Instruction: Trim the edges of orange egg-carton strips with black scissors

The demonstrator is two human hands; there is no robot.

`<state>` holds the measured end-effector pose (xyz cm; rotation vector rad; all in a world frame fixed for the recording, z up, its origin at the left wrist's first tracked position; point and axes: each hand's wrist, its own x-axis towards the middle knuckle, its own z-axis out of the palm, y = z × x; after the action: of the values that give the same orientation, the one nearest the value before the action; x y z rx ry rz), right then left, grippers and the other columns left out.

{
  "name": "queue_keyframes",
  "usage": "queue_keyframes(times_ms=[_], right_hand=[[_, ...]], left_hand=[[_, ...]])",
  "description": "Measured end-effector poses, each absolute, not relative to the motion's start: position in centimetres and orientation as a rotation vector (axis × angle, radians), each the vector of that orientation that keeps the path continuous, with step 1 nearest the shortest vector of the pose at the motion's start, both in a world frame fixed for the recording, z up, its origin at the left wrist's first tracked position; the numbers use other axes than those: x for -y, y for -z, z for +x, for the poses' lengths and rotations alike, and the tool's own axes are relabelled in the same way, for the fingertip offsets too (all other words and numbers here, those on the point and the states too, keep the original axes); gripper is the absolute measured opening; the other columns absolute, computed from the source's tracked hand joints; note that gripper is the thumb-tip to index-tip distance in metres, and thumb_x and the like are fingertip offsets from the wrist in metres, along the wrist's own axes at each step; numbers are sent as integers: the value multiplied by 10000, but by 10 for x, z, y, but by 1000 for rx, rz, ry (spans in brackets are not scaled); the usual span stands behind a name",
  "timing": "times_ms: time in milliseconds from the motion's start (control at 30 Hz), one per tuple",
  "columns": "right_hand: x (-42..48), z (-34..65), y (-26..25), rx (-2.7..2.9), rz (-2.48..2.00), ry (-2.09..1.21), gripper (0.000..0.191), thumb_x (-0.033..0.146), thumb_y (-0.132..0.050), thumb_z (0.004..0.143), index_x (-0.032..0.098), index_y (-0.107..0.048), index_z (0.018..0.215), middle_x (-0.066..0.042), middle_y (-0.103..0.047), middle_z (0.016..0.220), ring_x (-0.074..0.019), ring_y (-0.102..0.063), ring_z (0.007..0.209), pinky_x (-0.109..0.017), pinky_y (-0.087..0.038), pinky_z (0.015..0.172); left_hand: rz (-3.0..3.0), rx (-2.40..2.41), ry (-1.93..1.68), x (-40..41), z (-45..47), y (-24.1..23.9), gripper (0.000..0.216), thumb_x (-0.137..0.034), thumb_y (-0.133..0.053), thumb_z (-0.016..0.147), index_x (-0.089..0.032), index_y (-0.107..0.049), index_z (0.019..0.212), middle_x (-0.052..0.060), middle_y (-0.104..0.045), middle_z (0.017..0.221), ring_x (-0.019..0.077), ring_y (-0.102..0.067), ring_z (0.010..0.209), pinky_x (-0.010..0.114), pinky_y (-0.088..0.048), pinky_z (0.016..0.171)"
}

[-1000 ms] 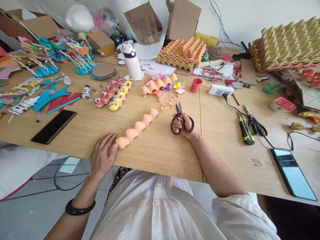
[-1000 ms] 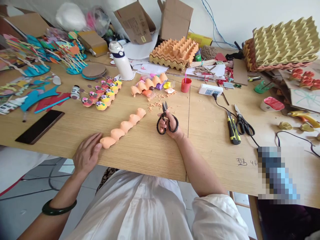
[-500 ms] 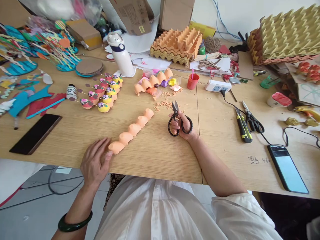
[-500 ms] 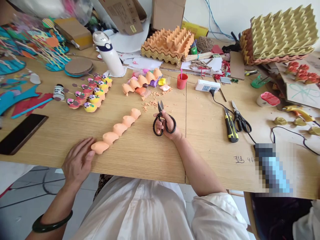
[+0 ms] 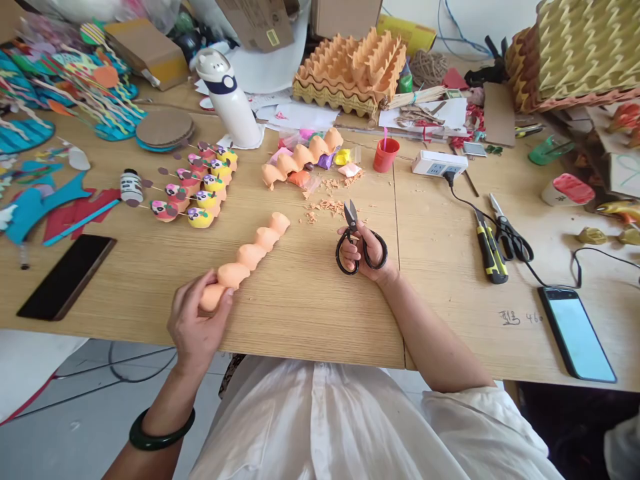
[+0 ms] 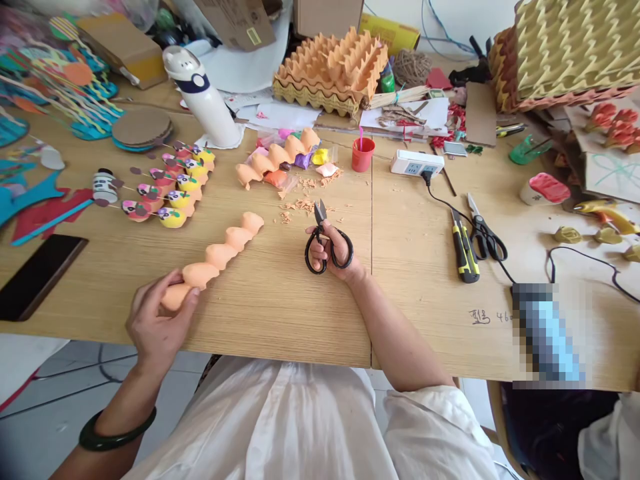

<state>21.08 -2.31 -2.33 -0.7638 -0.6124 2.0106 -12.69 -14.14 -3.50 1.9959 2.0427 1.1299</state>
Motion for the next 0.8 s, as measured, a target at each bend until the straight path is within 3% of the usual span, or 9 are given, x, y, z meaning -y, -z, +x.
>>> queue_keyframes(times_ms=[200,300,367,433,600,800], right_hand=[[21,217,19,560,-731,-1950,489,661,-485,1013,194,-626,981,99,-359,543,-70,-259,416,-174,-354,365],[16,230,16,501,-701,-1864,505,676,-451,1020,207,-620,939,104,-308,542,-67,-214,418,-152,-281,360],[12,238,14,446,-678,-1798,519,648,-402,1049,200,-630,923,101,-298,543,-66,-201,419,-152,-268,366],[8,243,14,398,-673,-1756,536,609,-349,1076,191,-642,914,98,-305,536,-67,-206,416,-154,-276,370],[5,241,18,394,-649,-1770,493,605,-443,1055,191,-661,900,100,-334,511,-59,-232,394,-159,-313,369],[3,241,20,402,-612,-1750,436,559,-500,1044,190,-678,897,101,-356,505,-57,-245,389,-157,-339,371]], left_hand=[[2127,-2047,-1113,141,-124,31,606,-340,-716,937,-225,-541,1506,178,-592,1457,363,-571,1362,551,-482,1154],[2435,-1585,-1017,136,-106,24,649,-264,-662,969,-262,-445,1580,135,-586,1503,317,-569,1392,493,-478,1178],[2605,-1122,-631,128,-94,21,689,-316,-610,1007,-280,-334,1638,104,-550,1570,290,-536,1445,465,-433,1222],[2707,-802,-278,118,-87,22,713,-434,-563,1031,-274,-271,1662,82,-472,1643,284,-433,1532,482,-297,1300],[2871,-531,-12,80,-75,30,739,-599,-457,1038,-269,-252,1667,26,-299,1726,260,-183,1638,469,-2,1346],[2810,-761,-27,-1,-34,38,792,-641,-358,1046,-185,-209,1677,79,-245,1743,269,-167,1642,464,-75,1351]])
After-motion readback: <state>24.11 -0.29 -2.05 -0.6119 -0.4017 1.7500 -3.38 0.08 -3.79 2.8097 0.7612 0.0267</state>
